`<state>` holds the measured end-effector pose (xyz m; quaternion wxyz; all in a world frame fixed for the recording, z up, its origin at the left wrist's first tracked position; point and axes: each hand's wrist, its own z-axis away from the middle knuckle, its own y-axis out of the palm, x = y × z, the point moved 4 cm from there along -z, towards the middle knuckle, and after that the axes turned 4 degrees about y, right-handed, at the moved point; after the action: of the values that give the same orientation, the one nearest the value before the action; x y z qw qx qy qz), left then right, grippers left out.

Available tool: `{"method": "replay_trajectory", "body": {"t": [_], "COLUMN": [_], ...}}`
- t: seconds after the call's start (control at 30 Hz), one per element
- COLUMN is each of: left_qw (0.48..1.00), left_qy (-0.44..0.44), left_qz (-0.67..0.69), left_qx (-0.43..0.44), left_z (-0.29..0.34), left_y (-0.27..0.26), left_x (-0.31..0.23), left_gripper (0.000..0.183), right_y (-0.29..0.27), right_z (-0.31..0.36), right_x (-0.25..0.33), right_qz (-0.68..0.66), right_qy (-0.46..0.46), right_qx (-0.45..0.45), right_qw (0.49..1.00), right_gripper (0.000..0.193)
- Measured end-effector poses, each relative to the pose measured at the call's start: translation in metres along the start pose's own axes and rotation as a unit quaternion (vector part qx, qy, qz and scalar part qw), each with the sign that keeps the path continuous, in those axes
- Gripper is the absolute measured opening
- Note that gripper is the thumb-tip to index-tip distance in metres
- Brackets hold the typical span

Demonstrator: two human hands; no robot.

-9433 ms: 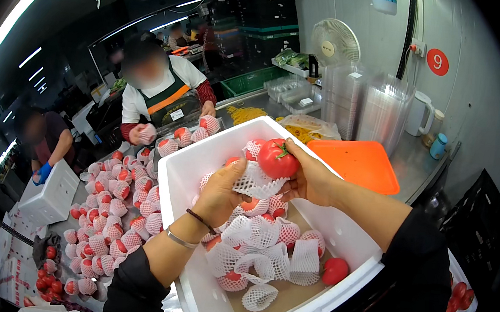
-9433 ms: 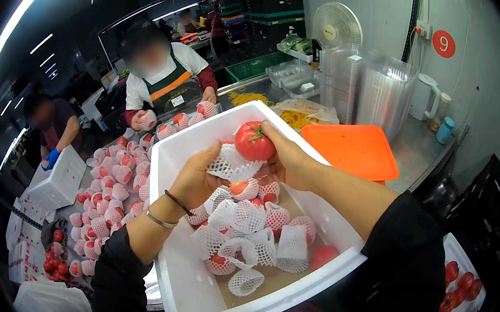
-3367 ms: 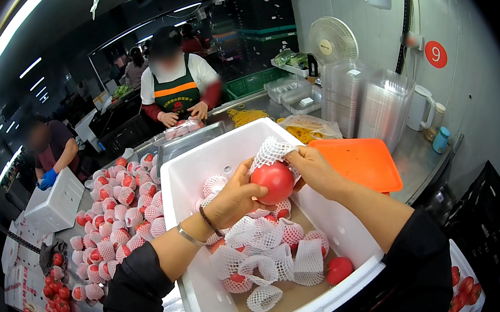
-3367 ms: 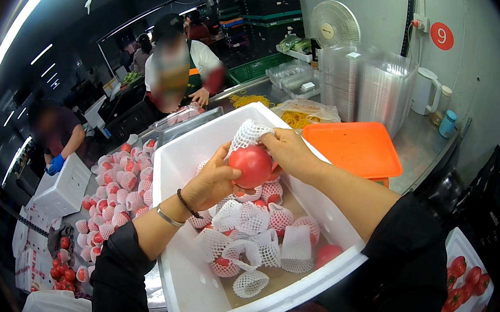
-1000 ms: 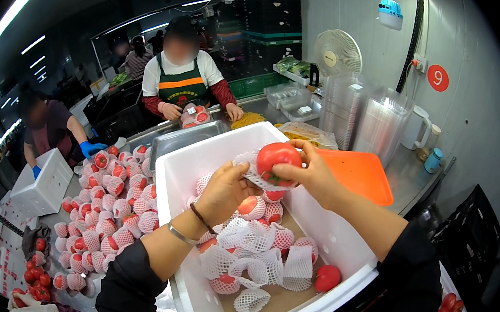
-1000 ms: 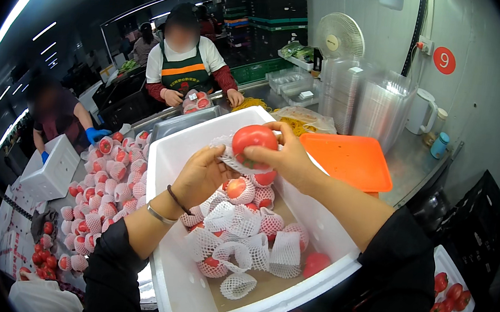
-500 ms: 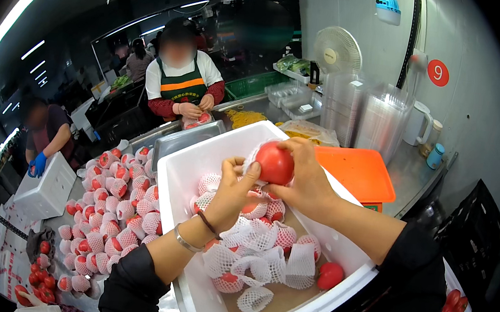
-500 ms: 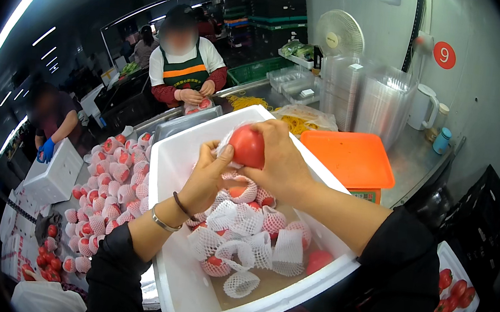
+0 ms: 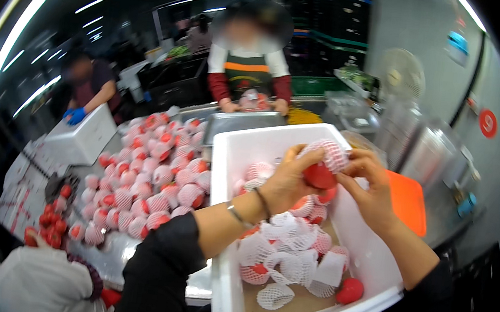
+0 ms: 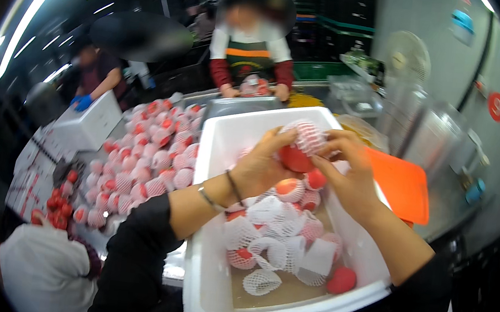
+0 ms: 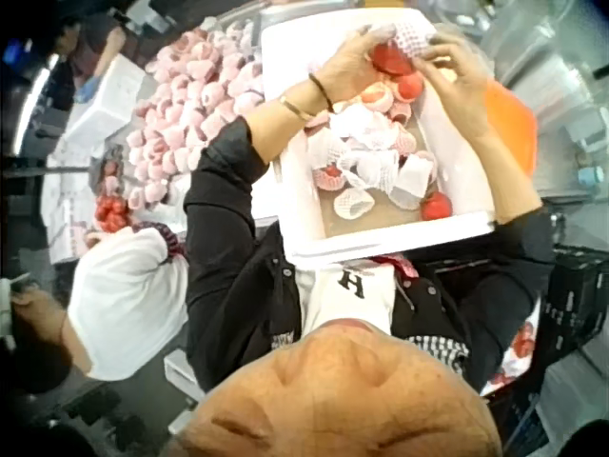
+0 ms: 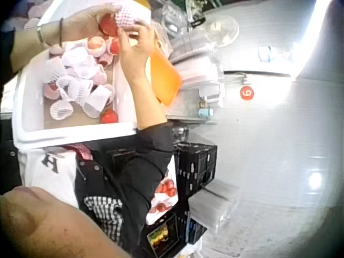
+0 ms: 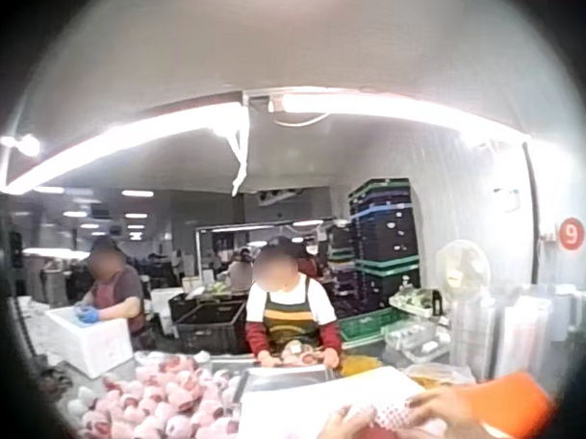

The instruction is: The person picks up red tomatoes from a white bin and wraps each one individually in a white foam net. The wrapped tomatoes are then placed into a larger white styrofoam box. The process is repeated continuously throughout the clip.

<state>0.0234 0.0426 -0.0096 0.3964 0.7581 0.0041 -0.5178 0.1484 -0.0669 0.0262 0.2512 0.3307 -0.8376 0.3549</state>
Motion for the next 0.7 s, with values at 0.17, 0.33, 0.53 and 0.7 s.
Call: {"method": "replay_trajectory", "body": {"t": [0.17,0.33,0.53,0.7], "left_qw": [0.976,0.898,0.892,0.906], "left_qy": [0.2,0.298,0.146,0.149], "left_qz": [0.085,0.272,0.103,-0.216], "left_qx": [-0.002,-0.176,-0.415,-0.333], "left_z": [0.003,0.008,0.076,0.028], "left_y": [-0.023,-0.217,-0.374,-0.241], "left_x": [-0.071,-0.108,-0.073,-0.111], "left_gripper": [0.054,0.06,0.049,0.071], "right_y": [0.0,-0.002,0.007,0.001], "right_z": [0.005,0.005,0.003,0.002], "right_x": [0.004,-0.002,0.002,0.003], "right_qz": [-0.072,-0.126,-0.094,-0.08], "right_qy": [0.051,0.134,0.123,0.144], "right_qx": [-0.002,0.061,0.081,0.075], "right_qw": [0.996,0.981,0.985,0.983], "right_gripper": [0.013,0.013,0.015,0.016]}}
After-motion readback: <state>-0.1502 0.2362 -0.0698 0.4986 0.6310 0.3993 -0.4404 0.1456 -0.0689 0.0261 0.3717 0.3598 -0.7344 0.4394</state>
